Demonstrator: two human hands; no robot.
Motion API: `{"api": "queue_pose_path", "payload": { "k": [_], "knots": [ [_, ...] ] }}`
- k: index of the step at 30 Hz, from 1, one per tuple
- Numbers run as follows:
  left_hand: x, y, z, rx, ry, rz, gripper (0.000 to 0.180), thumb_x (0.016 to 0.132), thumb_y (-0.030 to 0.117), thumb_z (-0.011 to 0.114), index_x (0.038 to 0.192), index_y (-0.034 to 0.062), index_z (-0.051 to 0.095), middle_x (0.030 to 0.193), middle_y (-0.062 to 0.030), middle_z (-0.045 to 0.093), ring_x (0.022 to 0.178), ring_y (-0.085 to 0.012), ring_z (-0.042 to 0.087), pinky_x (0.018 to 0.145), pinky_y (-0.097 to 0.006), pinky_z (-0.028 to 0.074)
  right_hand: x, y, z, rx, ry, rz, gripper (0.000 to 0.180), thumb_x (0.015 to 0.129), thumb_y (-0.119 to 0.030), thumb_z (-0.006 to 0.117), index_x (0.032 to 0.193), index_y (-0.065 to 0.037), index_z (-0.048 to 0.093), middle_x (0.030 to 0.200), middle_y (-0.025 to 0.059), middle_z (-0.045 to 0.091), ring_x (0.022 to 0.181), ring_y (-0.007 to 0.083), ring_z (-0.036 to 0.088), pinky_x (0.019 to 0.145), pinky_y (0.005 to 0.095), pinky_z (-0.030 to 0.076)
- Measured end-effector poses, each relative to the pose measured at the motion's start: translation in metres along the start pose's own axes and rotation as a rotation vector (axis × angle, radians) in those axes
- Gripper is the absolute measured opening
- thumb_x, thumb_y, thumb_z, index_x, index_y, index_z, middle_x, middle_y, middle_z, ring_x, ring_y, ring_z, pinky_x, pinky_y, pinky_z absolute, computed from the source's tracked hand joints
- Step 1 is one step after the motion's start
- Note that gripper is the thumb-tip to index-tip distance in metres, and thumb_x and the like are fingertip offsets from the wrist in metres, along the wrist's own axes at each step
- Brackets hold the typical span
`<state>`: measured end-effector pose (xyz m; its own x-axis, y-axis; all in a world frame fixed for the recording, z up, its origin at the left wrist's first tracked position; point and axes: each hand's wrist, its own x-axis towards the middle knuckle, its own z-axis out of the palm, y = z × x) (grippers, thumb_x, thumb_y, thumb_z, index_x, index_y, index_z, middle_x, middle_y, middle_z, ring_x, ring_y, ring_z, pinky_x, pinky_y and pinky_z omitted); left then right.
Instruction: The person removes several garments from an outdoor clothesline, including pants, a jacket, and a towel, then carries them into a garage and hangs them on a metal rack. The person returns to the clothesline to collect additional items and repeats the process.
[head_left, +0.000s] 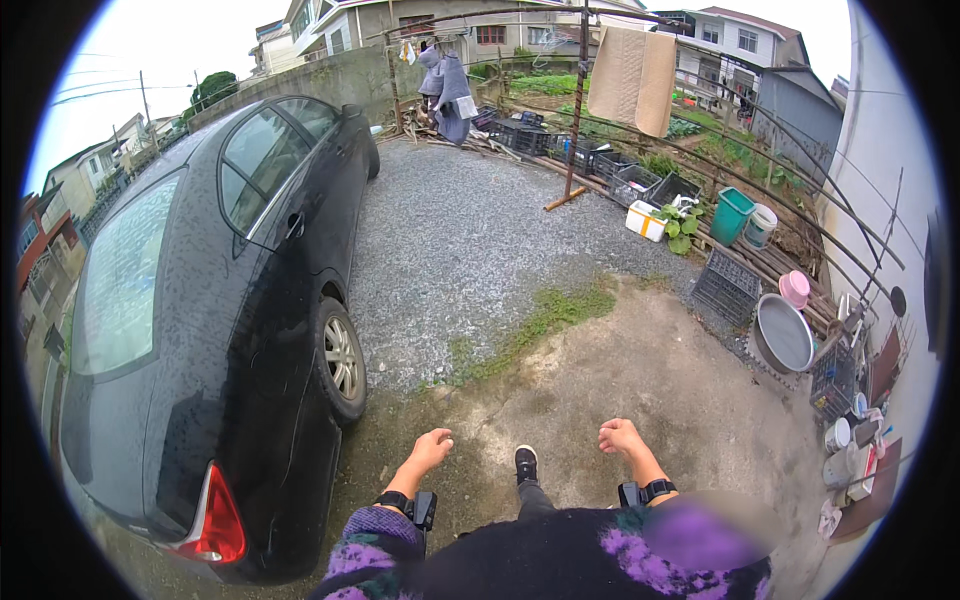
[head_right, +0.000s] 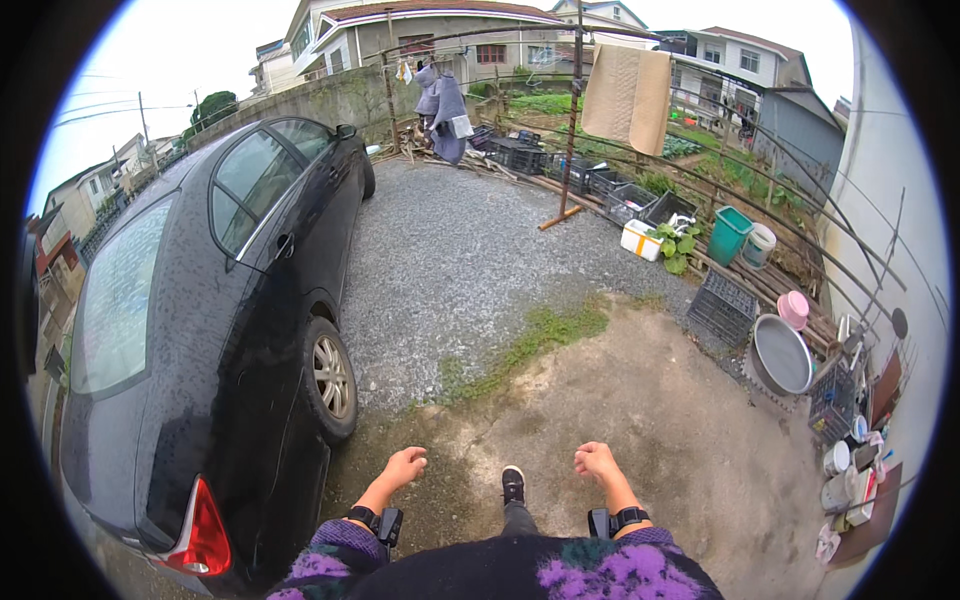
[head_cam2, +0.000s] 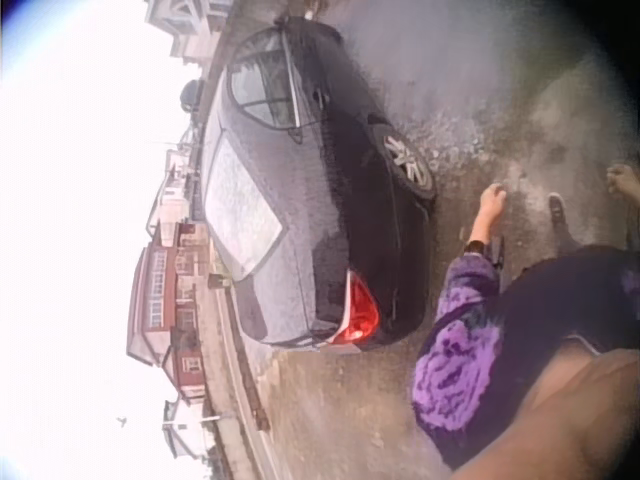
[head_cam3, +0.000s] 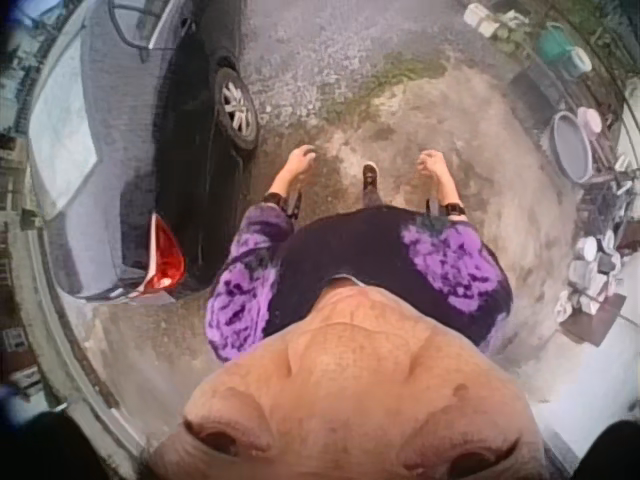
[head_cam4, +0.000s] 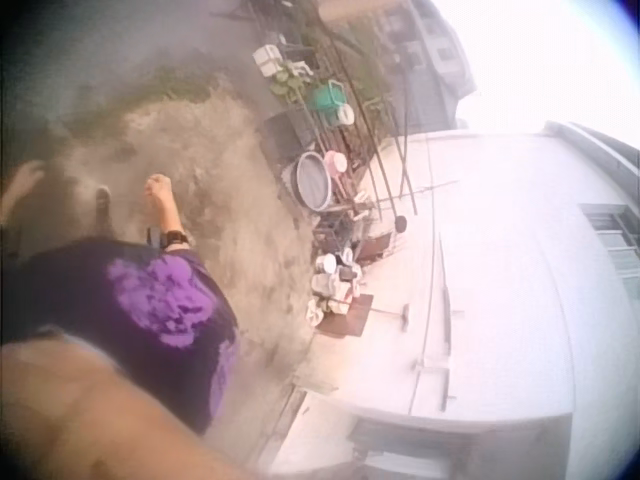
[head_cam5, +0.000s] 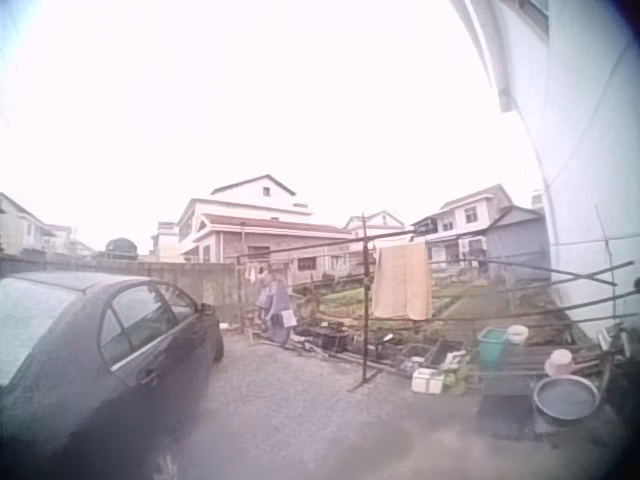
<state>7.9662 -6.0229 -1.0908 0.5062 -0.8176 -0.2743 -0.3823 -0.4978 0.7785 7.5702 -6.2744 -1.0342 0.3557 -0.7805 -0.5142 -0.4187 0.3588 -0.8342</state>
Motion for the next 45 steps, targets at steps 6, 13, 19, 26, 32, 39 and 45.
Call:
{"api": "queue_pose_path", "payload": {
  "k": [6, 13, 19, 26, 32, 39, 45],
  "knots": [
    [0.179, -0.004, -0.053, -0.017, -0.27, -0.35, 0.039, 0.082, 0.025, 0.062, 0.115, 0.0036, 0.061, 0.097, -0.0134, 0.068, 0.085, -0.0213, 0.067, 0.076, -0.033, 0.051, 0.242, -0.153, 0.041, -0.047, -0.137, 0.008, 0.016, 0.084, -0.014, 0.059, 0.094, -0.001, 0.062, 0.072, 0.0073, 0.063, 0.057, 0.0162, 0.061, 0.051, 0.0312, 0.05],
    [0.324, -0.07, -0.17, 0.111, -0.261, -0.724, 0.026, 0.074, 0.025, 0.063, 0.09, 0.0051, 0.069, 0.077, -0.0115, 0.068, 0.073, -0.0235, 0.066, 0.067, -0.035, 0.051, 0.514, -0.373, 0.16, -0.273, -0.379, -0.418, 0.025, 0.079, -0.019, 0.061, 0.096, -0.001, 0.063, 0.078, 0.0124, 0.067, 0.066, 0.0207, 0.065, 0.063, 0.0353, 0.052],
    [0.529, -0.075, -0.274, 0.204, -0.195, -0.72, 0.019, 0.066, 0.024, 0.063, 0.078, 0.0108, 0.071, 0.071, -0.0101, 0.067, 0.071, -0.027, 0.067, 0.061, -0.039, 0.051, 0.711, -0.507, 0.215, -0.981, -0.63, -0.461, 0.044, 0.077, -0.033, 0.067, 0.111, -0.005, 0.062, 0.11, 0.0167, 0.064, 0.105, 0.0321, 0.059, 0.09, 0.0407, 0.046],
    [1.005, 0.076, -0.353, -0.125, 0.007, -0.357, 0.039, 0.08, 0.028, 0.061, 0.112, 0.0054, 0.063, 0.104, -0.0159, 0.066, 0.084, -0.0301, 0.067, 0.078, -0.038, 0.052, 0.925, -0.673, 0.18, -0.378, -0.264, -0.184, 0.039, 0.082, -0.016, 0.064, 0.113, 0.005, 0.057, 0.093, 0.0151, 0.067, 0.071, 0.0209, 0.066, 0.064, 0.0319, 0.053],
    [1.29, 0.208, -0.404, 0.221, 0.007, 0.11, 0.04, 0.082, 0.029, 0.062, 0.116, 0.0068, 0.06, 0.1, -0.0164, 0.067, 0.093, -0.0307, 0.064, 0.081, -0.038, 0.051, 1.141, -0.828, 0.206, -0.234, -0.182, -0.018, 0.028, 0.082, -0.014, 0.061, 0.105, 0.002, 0.06, 0.085, 0.0104, 0.066, 0.065, 0.0168, 0.065, 0.054, 0.0305, 0.053],
    [1.425, 0.175, -0.587, 0.103, -0.031, -0.459, 0.042, 0.081, 0.032, 0.064, 0.114, 0.0059, 0.062, 0.103, -0.0155, 0.066, 0.095, -0.0307, 0.064, 0.083, -0.037, 0.051, 1.384, -1.116, 0.35, -0.185, -0.412, -0.246, 0.034, 0.084, -0.016, 0.061, 0.113, 0.002, 0.057, 0.091, 0.0101, 0.065, 0.07, 0.0154, 0.063, 0.061, 0.0289, 0.053],
    [1.592, 0.149, -0.748, -0.074, 0.154, -0.713, 0.038, 0.081, 0.018, 0.066, 0.114, 0.0002, 0.061, 0.087, -0.0134, 0.068, 0.068, -0.0201, 0.066, 0.06, -0.033, 0.053, 1.565, -1.347, 0.475, -0.321, -0.645, -0.457, 0.038, 0.087, -0.017, 0.059, 0.118, 0.005, 0.054, 0.095, 0.01, 0.064, 0.073, 0.0149, 0.062, 0.066, 0.0285, 0.052]
  ]
}}
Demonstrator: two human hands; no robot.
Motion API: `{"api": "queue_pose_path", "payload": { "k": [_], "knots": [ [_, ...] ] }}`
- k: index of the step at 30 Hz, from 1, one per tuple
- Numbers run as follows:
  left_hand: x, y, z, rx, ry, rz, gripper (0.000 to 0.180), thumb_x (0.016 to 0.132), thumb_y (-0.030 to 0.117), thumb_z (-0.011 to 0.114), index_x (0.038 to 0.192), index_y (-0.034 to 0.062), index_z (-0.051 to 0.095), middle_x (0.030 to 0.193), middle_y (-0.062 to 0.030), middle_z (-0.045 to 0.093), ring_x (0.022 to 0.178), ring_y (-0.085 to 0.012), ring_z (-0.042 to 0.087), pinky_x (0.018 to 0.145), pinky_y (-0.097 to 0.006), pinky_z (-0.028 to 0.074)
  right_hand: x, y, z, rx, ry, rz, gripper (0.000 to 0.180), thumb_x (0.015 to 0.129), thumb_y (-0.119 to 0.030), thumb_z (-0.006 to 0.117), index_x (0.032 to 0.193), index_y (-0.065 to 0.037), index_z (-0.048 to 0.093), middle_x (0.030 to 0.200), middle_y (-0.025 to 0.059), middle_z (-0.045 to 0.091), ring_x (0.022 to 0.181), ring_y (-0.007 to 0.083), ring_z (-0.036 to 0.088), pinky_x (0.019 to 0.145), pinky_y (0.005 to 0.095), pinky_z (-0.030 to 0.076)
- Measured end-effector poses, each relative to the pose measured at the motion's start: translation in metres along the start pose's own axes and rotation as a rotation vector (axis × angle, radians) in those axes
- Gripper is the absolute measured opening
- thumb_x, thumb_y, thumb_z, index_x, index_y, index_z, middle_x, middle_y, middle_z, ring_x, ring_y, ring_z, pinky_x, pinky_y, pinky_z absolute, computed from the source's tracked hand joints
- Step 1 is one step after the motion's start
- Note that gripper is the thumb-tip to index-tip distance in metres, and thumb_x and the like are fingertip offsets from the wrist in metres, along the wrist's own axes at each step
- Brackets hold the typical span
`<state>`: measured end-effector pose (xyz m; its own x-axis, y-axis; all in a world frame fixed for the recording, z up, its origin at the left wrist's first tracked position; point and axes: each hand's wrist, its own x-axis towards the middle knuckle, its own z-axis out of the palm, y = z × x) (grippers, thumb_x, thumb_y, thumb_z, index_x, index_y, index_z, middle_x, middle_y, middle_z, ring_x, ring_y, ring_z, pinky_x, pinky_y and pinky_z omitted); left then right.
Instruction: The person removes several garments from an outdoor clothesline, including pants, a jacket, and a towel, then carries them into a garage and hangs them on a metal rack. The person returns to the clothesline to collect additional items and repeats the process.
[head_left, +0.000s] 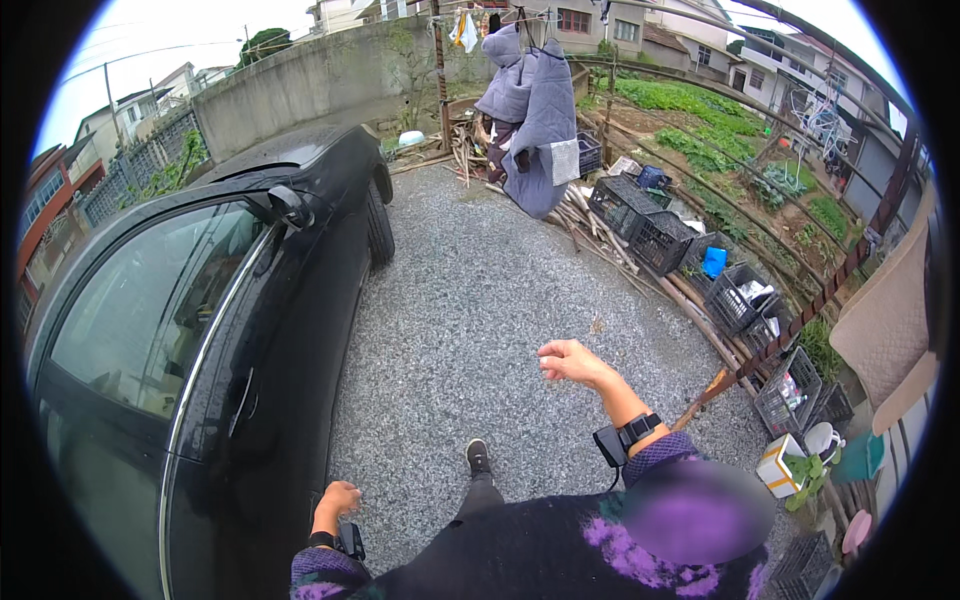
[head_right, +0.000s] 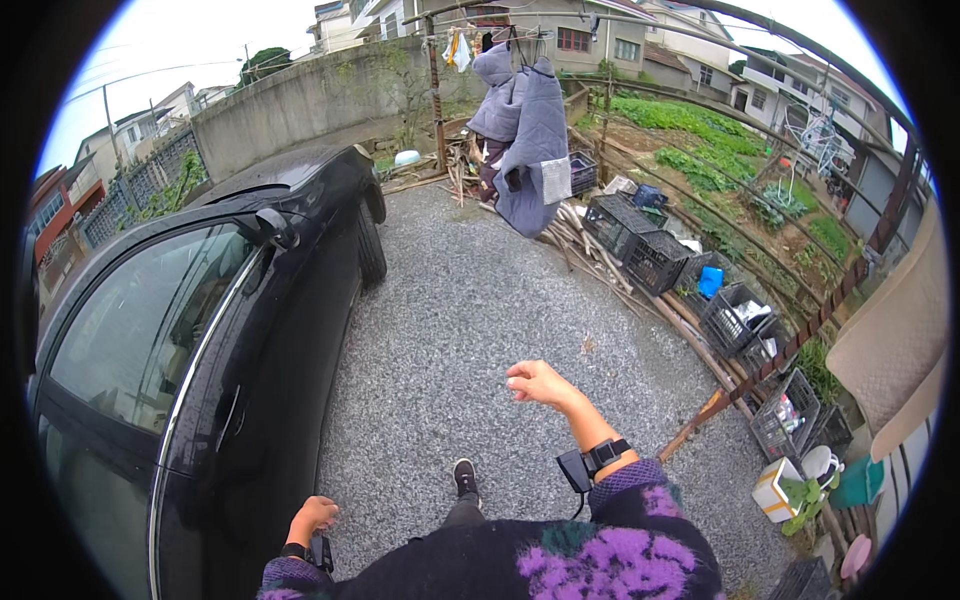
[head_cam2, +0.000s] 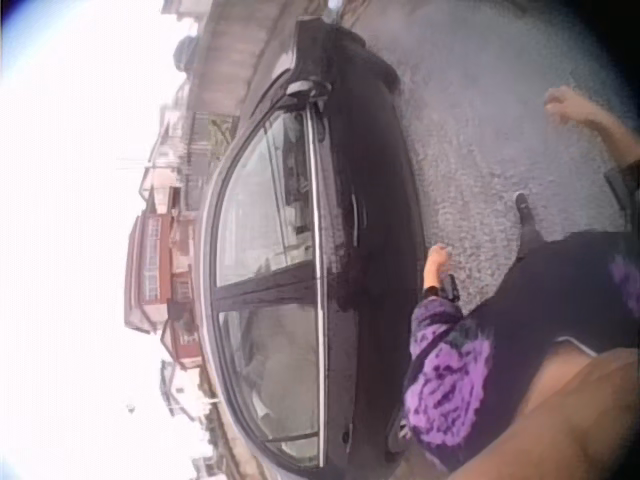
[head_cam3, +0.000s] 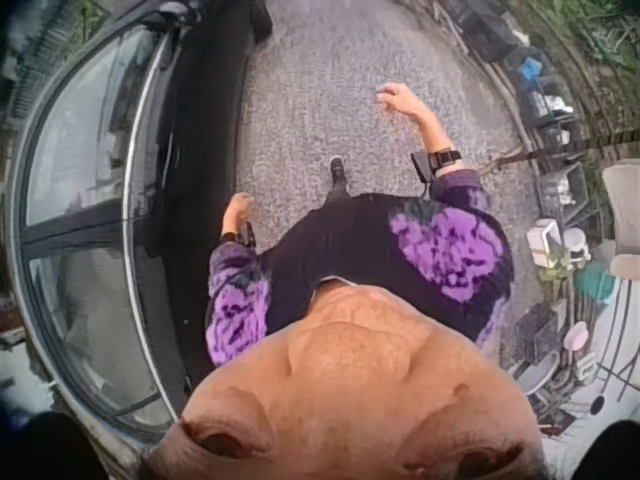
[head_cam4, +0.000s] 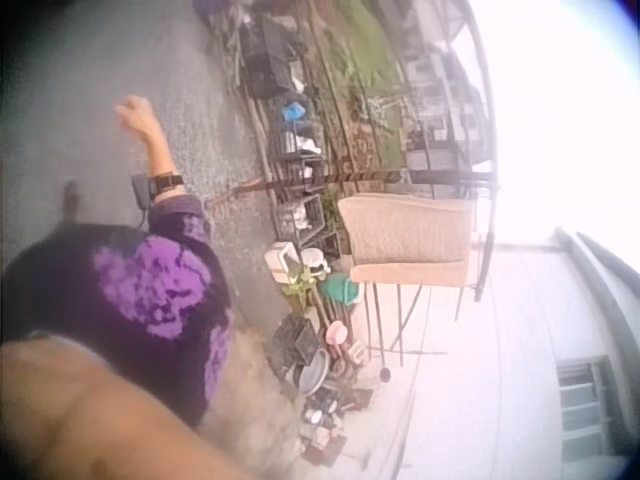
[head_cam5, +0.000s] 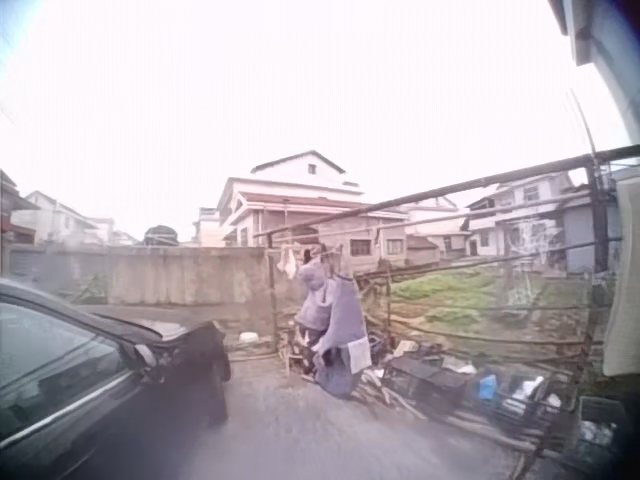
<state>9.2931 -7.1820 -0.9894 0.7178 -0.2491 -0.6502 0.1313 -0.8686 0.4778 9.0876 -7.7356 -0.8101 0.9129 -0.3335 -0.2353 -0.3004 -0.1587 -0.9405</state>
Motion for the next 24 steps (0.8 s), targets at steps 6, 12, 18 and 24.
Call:
{"api": "queue_pose_path", "payload": {
  "k": [6, 12, 18, 24],
  "knots": [
    [0.211, 0.299, -0.109, 0.012, 0.121, 0.294, 0.041, 0.08, 0.023, 0.064, 0.114, -0.0001, 0.061, 0.097, -0.0185, 0.067, 0.087, -0.0265, 0.067, 0.078, -0.035, 0.052, 0.199, -0.114, -0.145, -0.071, 0.132, -0.044, 0.039, 0.087, -0.016, 0.06, 0.118, 0.006, 0.054, 0.094, 0.0093, 0.064, 0.074, 0.0141, 0.061, 0.067, 0.0284, 0.052],
    [0.35, 0.643, -0.178, -0.055, 0.031, 0.833, 0.042, 0.082, 0.019, 0.063, 0.117, -0.0031, 0.057, 0.109, -0.0196, 0.064, 0.099, -0.0261, 0.063, 0.085, -0.035, 0.049, 0.36, -0.217, -0.334, -0.024, 0.334, -0.228, 0.038, 0.089, -0.013, 0.056, 0.121, 0.005, 0.051, 0.092, 0.0087, 0.063, 0.073, 0.0122, 0.06, 0.067, 0.0269, 0.053],
    [0.442, 0.878, -0.234, 0.043, -0.05, 0.913, 0.04, 0.083, 0.017, 0.062, 0.116, -0.0041, 0.057, 0.103, -0.0153, 0.065, 0.094, -0.0216, 0.063, 0.082, -0.032, 0.049, 0.566, -0.315, -0.496, -0.032, 0.461, -0.378, 0.045, 0.089, -0.014, 0.059, 0.128, 0.002, 0.044, 0.098, 0.0096, 0.063, 0.072, 0.012, 0.06, 0.066, 0.0265, 0.053],
    [0.543, 1.068, -0.331, -0.096, 0.016, 1.036, 0.037, 0.082, 0.008, 0.063, 0.116, -0.0052, 0.056, 0.093, -0.0082, 0.064, 0.081, -0.0133, 0.06, 0.073, -0.027, 0.049, 0.771, -0.433, -0.627, -0.025, 0.601, -0.498, 0.055, 0.089, -0.015, 0.059, 0.135, 0.002, 0.033, 0.098, 0.0112, 0.06, 0.072, 0.0146, 0.061, 0.064, 0.0276, 0.054]
  ]
}}
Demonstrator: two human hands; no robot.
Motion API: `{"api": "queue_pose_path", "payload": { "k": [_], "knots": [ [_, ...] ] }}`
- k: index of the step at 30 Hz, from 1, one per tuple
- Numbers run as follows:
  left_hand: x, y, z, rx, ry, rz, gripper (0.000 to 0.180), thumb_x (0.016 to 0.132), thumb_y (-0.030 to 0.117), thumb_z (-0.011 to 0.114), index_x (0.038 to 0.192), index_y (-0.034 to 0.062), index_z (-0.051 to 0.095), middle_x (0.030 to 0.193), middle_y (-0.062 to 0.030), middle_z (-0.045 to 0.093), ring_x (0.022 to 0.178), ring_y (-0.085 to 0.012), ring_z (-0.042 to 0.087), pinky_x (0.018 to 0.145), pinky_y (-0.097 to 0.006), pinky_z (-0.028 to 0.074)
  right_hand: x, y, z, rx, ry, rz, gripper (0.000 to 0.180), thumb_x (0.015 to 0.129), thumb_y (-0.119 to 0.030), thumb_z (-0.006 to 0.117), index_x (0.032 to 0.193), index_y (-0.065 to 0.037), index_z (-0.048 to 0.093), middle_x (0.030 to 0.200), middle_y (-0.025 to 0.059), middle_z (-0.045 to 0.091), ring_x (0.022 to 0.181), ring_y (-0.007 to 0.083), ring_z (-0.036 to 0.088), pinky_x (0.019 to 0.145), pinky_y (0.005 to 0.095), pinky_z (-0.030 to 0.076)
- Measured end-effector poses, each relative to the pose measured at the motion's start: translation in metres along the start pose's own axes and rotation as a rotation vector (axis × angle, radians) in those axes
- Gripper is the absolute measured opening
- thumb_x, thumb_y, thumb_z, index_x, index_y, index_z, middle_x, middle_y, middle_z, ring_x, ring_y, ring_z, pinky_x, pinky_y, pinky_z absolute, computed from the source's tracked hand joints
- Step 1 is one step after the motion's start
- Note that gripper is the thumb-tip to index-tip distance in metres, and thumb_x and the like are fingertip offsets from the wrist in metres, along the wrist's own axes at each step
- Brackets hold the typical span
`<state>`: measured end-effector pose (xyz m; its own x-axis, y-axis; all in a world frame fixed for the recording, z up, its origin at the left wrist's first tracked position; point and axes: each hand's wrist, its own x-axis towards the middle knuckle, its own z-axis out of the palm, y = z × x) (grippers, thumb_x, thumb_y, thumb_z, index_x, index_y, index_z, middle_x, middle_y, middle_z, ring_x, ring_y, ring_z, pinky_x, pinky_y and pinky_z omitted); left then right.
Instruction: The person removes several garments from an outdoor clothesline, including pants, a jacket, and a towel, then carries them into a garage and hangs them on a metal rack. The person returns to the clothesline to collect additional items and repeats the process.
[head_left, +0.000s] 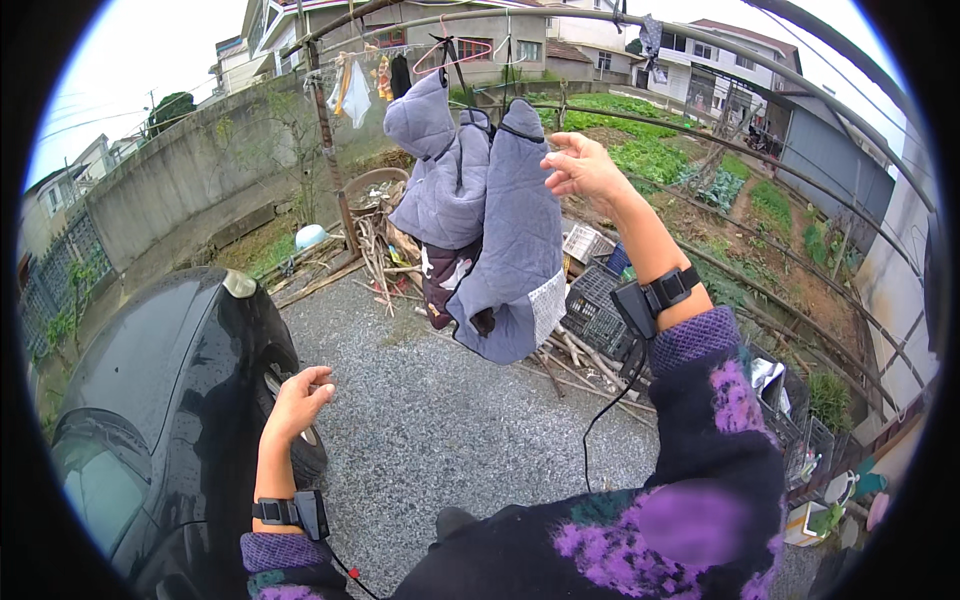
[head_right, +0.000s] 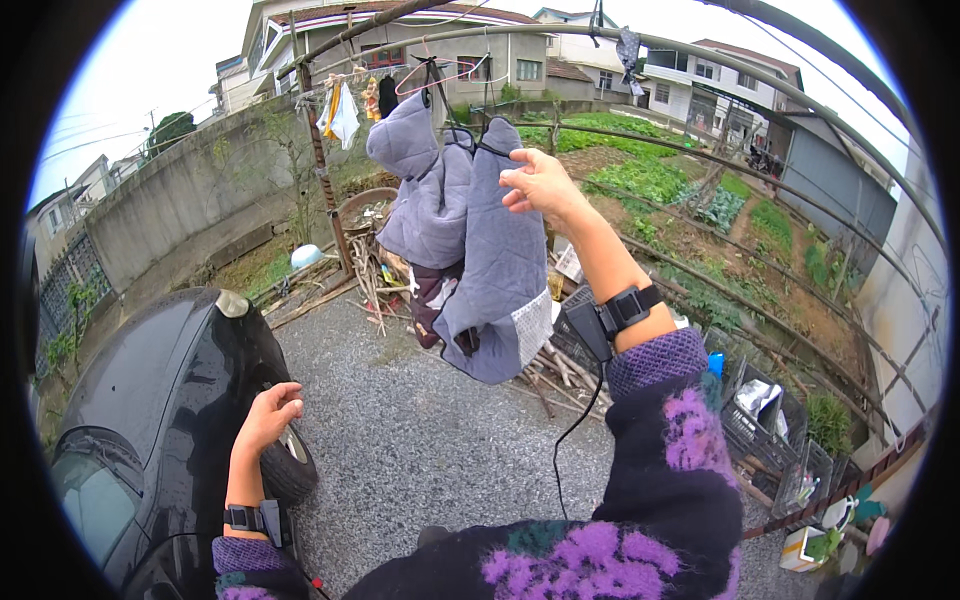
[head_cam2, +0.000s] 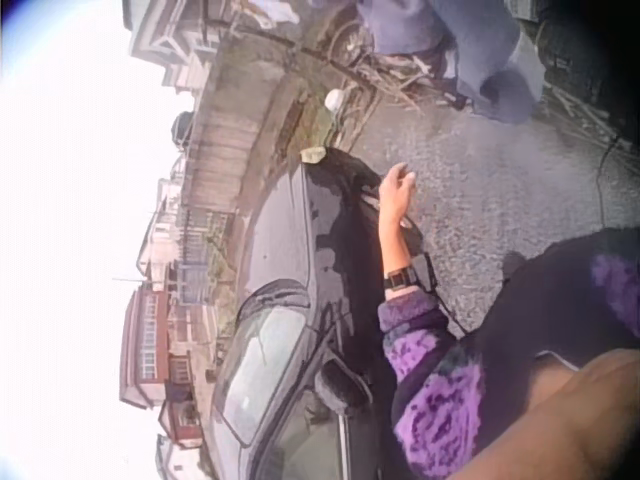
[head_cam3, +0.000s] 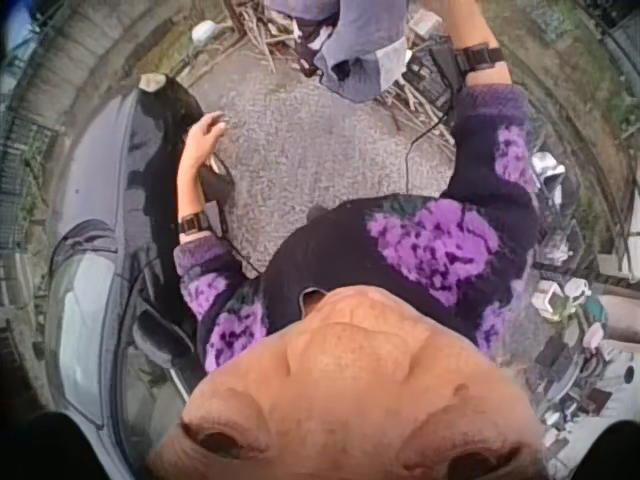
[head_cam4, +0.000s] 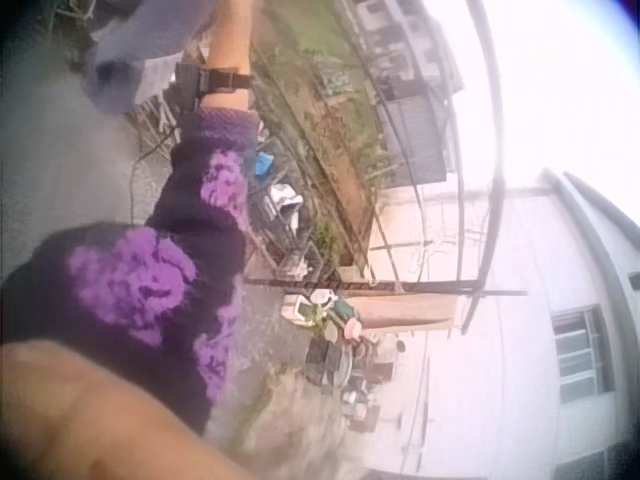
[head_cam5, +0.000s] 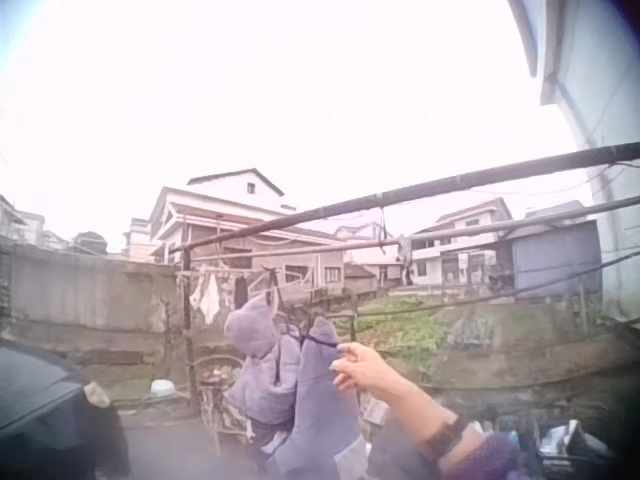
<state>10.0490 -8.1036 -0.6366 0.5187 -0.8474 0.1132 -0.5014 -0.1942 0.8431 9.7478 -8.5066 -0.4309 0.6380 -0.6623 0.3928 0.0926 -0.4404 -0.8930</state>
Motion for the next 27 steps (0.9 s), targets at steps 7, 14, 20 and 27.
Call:
{"api": "queue_pose_path", "payload": {
  "k": [7, 14, 20, 27],
  "knots": [
    [0.282, 0.004, -0.061, -0.001, -0.062, 0.222, 0.034, 0.085, 0.008, 0.061, 0.117, -0.0038, 0.055, 0.094, -0.0072, 0.062, 0.08, -0.0113, 0.058, 0.073, -0.026, 0.049, 0.246, 0.031, -0.006, -0.043, 0.264, -0.084, 0.06, 0.089, -0.016, 0.059, 0.137, 0.002, 0.027, 0.102, 0.0142, 0.058, 0.078, 0.0177, 0.06, 0.064, 0.0292, 0.055],
    [0.543, 0.047, -0.065, -0.001, -0.164, 0.447, 0.035, 0.088, 0.008, 0.058, 0.12, -0.0026, 0.052, 0.094, -0.0028, 0.059, 0.081, -0.0088, 0.055, 0.074, -0.024, 0.047, 0.432, 0.034, -0.047, -0.076, 0.378, -0.027, 0.085, 0.087, -0.038, 0.062, 0.145, -0.003, 0.01, 0.129, 0.0287, 0.037, 0.088, 0.0248, 0.06, 0.063, 0.0339, 0.056],
    [0.686, 0.079, -0.029, -0.201, -0.035, 0.649, 0.039, 0.084, 0.009, 0.062, 0.12, -0.0009, 0.054, 0.097, -0.0067, 0.063, 0.08, -0.0108, 0.057, 0.074, -0.026, 0.048, 0.543, 0.062, -0.056, -0.023, 0.392, -0.203, 0.047, 0.088, -0.01, 0.058, 0.124, 0.005, 0.032, 0.094, 0.0208, 0.059, 0.064, 0.0151, 0.061, 0.048, 0.025, 0.051],
    [0.802, 0.17, -0.04, -0.043, 0.176, 0.974, 0.068, 0.087, 0.024, 0.063, 0.137, -0.0055, 0.029, 0.129, -0.019, 0.045, 0.109, -0.0246, 0.054, 0.087, -0.036, 0.048, 0.592, 0.041, -0.025, -0.117, 0.255, -0.541, 0.021, 0.094, -0.007, 0.047, 0.111, 0.006, 0.052, 0.075, 0.0066, 0.057, 0.043, 0.0022, 0.035, 0.037, 0.0186, 0.027]
  ]
}}
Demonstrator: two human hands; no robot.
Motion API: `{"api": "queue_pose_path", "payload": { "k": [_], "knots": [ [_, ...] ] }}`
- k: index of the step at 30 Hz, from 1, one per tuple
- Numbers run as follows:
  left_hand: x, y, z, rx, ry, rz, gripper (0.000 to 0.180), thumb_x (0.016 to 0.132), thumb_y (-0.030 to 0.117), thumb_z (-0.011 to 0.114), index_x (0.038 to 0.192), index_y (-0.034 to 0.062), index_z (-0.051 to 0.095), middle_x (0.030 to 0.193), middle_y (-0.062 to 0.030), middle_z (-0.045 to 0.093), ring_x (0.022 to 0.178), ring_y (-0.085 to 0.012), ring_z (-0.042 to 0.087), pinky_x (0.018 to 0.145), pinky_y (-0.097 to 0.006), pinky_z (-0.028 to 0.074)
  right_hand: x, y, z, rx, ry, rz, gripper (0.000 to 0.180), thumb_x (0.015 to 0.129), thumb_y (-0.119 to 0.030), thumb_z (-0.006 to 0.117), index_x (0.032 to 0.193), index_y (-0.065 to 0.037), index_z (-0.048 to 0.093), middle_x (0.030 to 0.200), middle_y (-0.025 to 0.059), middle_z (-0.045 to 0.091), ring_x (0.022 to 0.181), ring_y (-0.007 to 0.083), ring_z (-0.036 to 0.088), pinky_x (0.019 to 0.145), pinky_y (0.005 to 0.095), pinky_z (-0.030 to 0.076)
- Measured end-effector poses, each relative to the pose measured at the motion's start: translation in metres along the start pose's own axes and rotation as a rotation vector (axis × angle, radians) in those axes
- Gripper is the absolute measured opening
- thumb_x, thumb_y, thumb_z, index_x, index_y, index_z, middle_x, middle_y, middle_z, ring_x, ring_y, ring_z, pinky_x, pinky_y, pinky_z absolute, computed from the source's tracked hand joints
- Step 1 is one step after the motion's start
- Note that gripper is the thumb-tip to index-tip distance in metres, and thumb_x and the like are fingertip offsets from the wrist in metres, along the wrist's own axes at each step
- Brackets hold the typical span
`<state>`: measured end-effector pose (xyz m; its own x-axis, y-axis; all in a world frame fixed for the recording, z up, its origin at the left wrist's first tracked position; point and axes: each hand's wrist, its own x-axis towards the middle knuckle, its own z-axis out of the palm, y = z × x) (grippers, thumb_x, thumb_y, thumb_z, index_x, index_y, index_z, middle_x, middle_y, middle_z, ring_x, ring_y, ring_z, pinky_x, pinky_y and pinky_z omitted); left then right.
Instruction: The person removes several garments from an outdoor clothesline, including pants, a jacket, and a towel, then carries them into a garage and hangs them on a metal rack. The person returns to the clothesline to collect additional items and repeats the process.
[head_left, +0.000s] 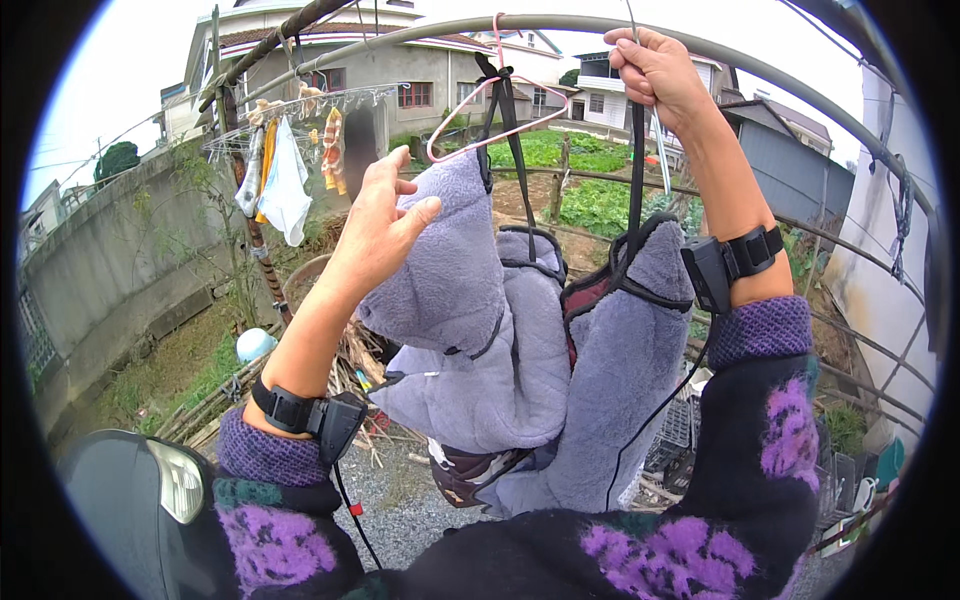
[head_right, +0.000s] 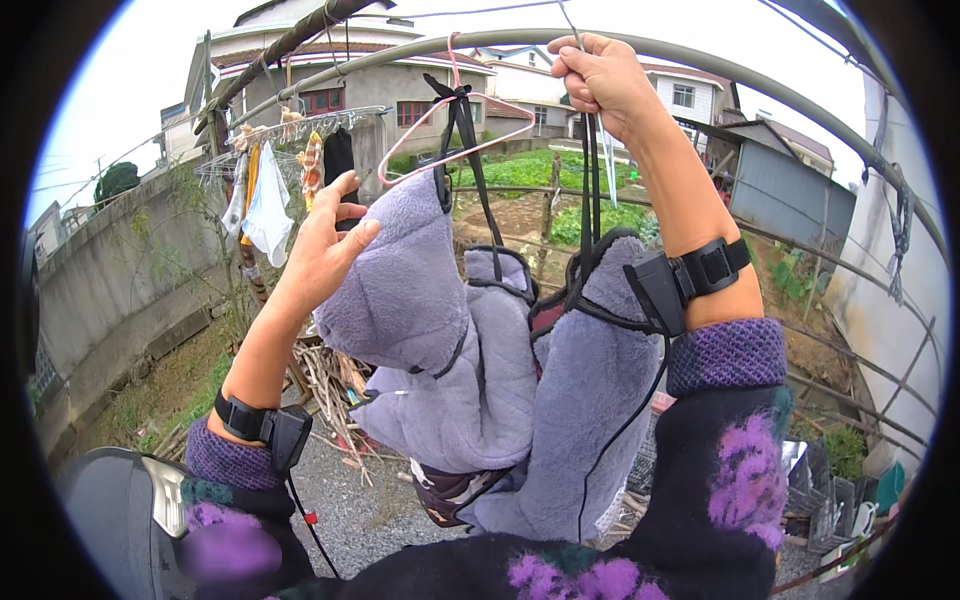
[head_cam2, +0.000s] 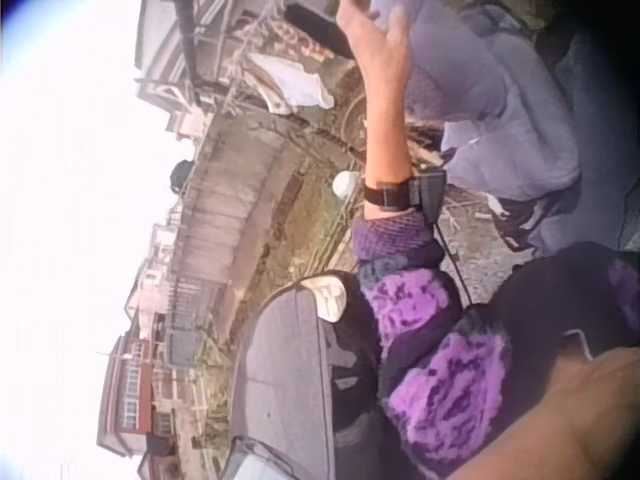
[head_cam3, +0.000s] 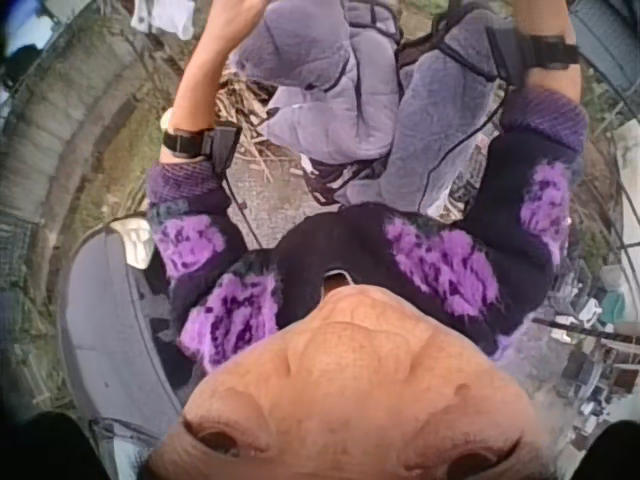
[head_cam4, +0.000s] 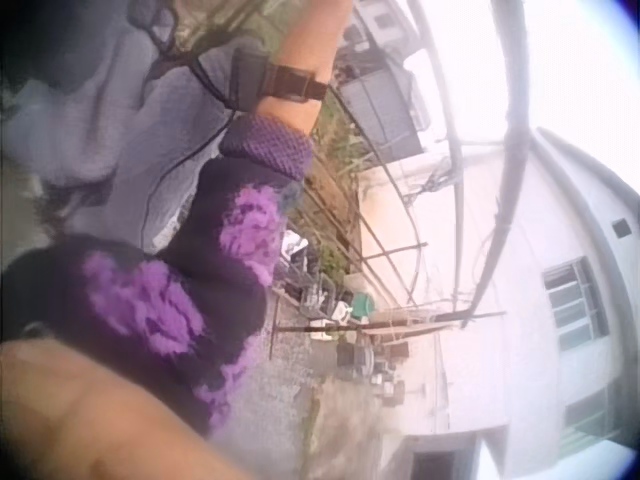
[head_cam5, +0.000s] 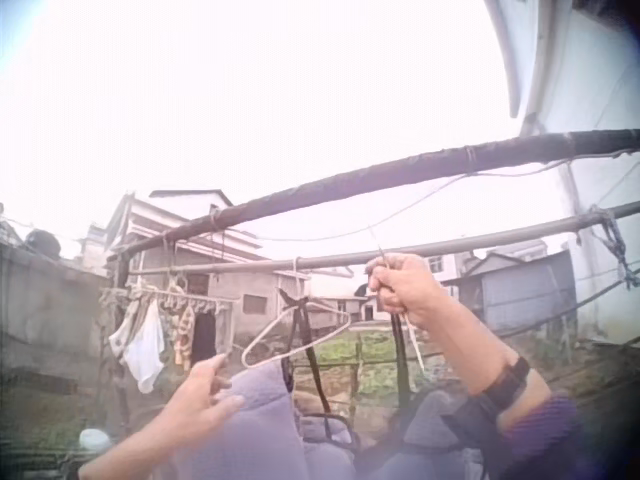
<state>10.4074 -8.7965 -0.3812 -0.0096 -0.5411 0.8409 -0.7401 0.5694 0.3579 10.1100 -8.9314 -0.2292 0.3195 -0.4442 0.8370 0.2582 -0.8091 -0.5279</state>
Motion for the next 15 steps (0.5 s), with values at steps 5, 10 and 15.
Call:
{"api": "queue_pose_path", "payload": {
  "k": [5, 10, 15],
  "knots": [
    [0.056, -0.024, 0.024, -0.242, -0.315, 0.055, 0.072, 0.087, 0.024, 0.06, 0.141, -0.0051, 0.022, 0.139, -0.0208, 0.036, 0.123, -0.0267, 0.044, 0.099, -0.037, 0.039, 0.017, 0.038, 0.081, -0.066, 0.153, 0.493, 0.036, 0.095, -0.027, 0.05, 0.101, 0.008, 0.046, 0.083, 0.0185, 0.056, 0.044, 0.0038, 0.031, 0.036, 0.0185, 0.027],
    [0.058, -0.046, 0.025, -0.341, -0.52, 0.531, 0.072, 0.085, 0.025, 0.059, 0.138, -0.01, 0.024, 0.138, -0.0288, 0.034, 0.132, -0.0362, 0.031, 0.11, -0.04, 0.024, 0.041, 0.086, 0.138, -0.356, 0.246, 0.422, 0.055, 0.085, -0.043, 0.064, 0.122, -0.006, 0.047, 0.073, 0.0108, 0.059, 0.04, 0.002, 0.035, 0.032, 0.0168, 0.024],
    [0.076, -0.109, 0.001, -0.414, -0.615, 0.568, 0.065, 0.084, 0.026, 0.062, 0.134, -0.0052, 0.035, 0.136, -0.0247, 0.037, 0.125, -0.034, 0.041, 0.1, -0.04, 0.039, 0.064, 0.115, 0.158, -0.434, 0.278, 0.474, 0.044, 0.077, -0.004, 0.058, 0.119, -0.014, 0.055, 0.067, 0.0066, 0.061, 0.035, 0.0036, 0.034, 0.033, 0.0198, 0.021]
  ]
}}
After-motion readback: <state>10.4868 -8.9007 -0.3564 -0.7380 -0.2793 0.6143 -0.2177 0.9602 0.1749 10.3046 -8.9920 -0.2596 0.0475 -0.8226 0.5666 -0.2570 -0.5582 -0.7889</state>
